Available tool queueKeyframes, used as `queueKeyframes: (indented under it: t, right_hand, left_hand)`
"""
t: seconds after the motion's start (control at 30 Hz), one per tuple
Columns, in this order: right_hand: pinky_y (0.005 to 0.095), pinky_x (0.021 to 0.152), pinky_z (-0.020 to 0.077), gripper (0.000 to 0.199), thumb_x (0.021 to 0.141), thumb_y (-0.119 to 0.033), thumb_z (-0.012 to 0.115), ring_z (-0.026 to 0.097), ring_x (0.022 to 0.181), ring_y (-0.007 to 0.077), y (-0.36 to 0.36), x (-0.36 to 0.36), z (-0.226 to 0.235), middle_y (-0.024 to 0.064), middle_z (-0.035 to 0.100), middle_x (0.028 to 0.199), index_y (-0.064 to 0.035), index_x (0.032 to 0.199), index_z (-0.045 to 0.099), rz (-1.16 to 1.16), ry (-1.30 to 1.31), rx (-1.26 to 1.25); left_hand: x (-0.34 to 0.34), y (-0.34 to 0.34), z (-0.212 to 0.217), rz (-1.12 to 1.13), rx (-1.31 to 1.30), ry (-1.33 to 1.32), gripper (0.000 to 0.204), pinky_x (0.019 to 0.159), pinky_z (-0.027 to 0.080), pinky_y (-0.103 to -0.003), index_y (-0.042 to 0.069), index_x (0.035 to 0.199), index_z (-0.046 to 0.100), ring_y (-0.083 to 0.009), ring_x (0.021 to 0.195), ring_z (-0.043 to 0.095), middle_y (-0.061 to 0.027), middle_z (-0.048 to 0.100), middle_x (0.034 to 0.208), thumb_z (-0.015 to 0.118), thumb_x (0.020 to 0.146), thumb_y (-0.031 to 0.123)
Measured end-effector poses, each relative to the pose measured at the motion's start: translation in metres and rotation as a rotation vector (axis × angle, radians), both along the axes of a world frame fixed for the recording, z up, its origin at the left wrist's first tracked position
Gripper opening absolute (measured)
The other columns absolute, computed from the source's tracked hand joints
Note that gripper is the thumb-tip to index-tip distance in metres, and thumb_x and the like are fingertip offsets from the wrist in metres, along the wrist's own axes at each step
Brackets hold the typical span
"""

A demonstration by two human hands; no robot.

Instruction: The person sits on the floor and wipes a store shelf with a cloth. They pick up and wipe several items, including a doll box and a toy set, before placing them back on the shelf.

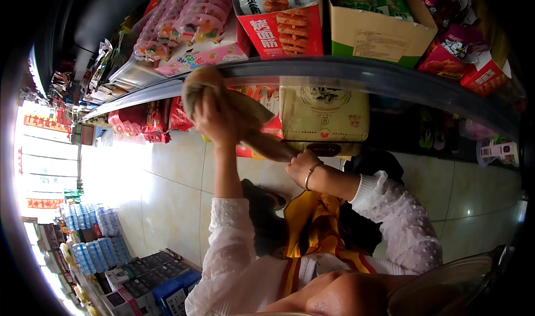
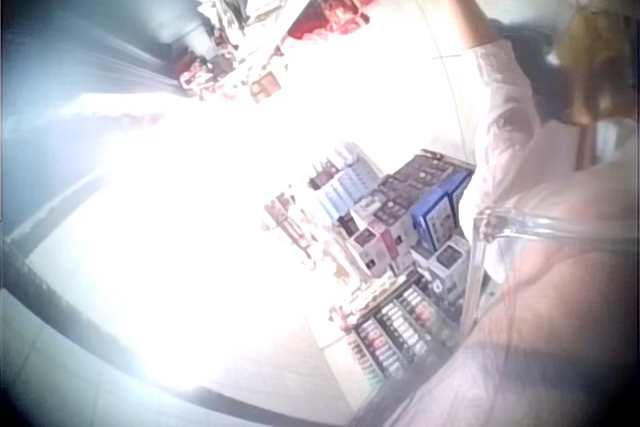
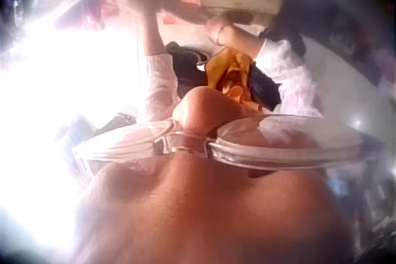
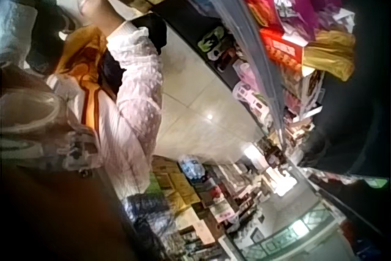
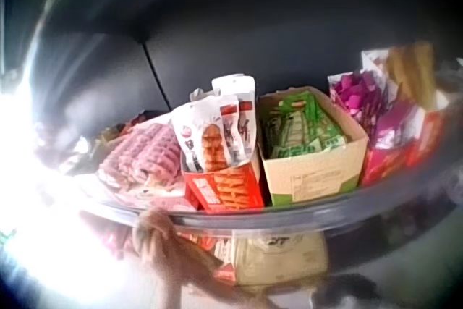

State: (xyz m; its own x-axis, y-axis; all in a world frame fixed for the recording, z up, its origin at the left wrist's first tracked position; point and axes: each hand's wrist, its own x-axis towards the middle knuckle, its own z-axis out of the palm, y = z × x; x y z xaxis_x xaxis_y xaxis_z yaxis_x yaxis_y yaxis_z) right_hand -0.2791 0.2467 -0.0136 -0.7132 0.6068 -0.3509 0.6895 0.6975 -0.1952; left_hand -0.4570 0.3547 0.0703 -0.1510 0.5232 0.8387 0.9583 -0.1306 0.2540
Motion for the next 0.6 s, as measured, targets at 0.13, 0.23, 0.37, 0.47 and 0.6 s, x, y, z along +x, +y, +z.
queueKeyframes:
  t: [0.13, 0.23, 0.37, 0.47, 0.6]
  right_hand:
    - [0.0412, 0.065, 0.0529, 0.018, 0.086, -0.025, 0.059, 0.068, 0.079, 0.0282, 0.014, 0.001, 0.022, 0.0098, 0.068, 0.082, -0.0095, 0.088, 0.067, 0.16, 0.057, -0.098]
    - [0.043, 0.065, 0.0521, 0.013, 0.085, -0.02, 0.061, 0.064, 0.073, 0.0316, 0.023, 0.006, 0.087, 0.0104, 0.066, 0.079, -0.009, 0.088, 0.066, 0.029, 0.603, 0.033]
    - [0.0361, 0.066, 0.0446, 0.003, 0.085, -0.01, 0.062, 0.058, 0.071, 0.0263, 0.049, 0.054, 0.134, 0.0076, 0.06, 0.076, -0.01, 0.087, 0.064, -0.301, 1.121, 0.865]
    - [0.0319, 0.061, 0.0393, 0.005, 0.084, -0.006, 0.065, 0.051, 0.065, 0.0201, 0.067, 0.088, 0.139, 0.0018, 0.057, 0.074, -0.0086, 0.087, 0.063, -0.624, 1.09, 1.077]
    - [0.0343, 0.068, 0.034, 0.015, 0.075, -0.02, 0.074, 0.05, 0.072, 0.0187, 0.075, 0.073, 0.128, -0.0027, 0.051, 0.075, -0.0181, 0.083, 0.061, -0.657, 0.804, 1.246]
  left_hand:
    - [0.0, 0.0, 0.016, -0.027, -0.012, -0.082, 0.028, 0.078, 0.051, -0.043, 0.003, 0.11, 0.064, -0.0341, 0.094, 0.062, -0.0169, 0.064, 0.101, 0.065, 0.086, 0.019]
    - [-0.018, -0.004, -0.012, -0.214, -0.016, -0.427, 0.028, 0.077, 0.051, -0.039, 0.001, 0.11, 0.062, -0.0269, 0.094, 0.063, -0.0142, 0.065, 0.101, 0.062, 0.09, 0.02]
    - [-0.021, -0.022, -0.037, -0.548, -0.245, -1.29, 0.026, 0.077, 0.051, -0.032, -0.002, 0.109, 0.061, -0.0178, 0.09, 0.062, -0.0098, 0.065, 0.1, 0.058, 0.093, 0.018]
    - [-0.006, -0.032, -0.014, -0.665, -0.349, -1.702, 0.027, 0.08, 0.052, -0.033, -0.002, 0.112, 0.06, -0.0197, 0.092, 0.064, -0.011, 0.065, 0.103, 0.056, 0.092, 0.016]
    - [-0.001, -0.046, 0.004, -0.746, -0.382, -1.853, 0.03, 0.084, 0.053, -0.035, -0.002, 0.116, 0.057, -0.0223, 0.096, 0.064, -0.0135, 0.064, 0.107, 0.054, 0.092, 0.015]
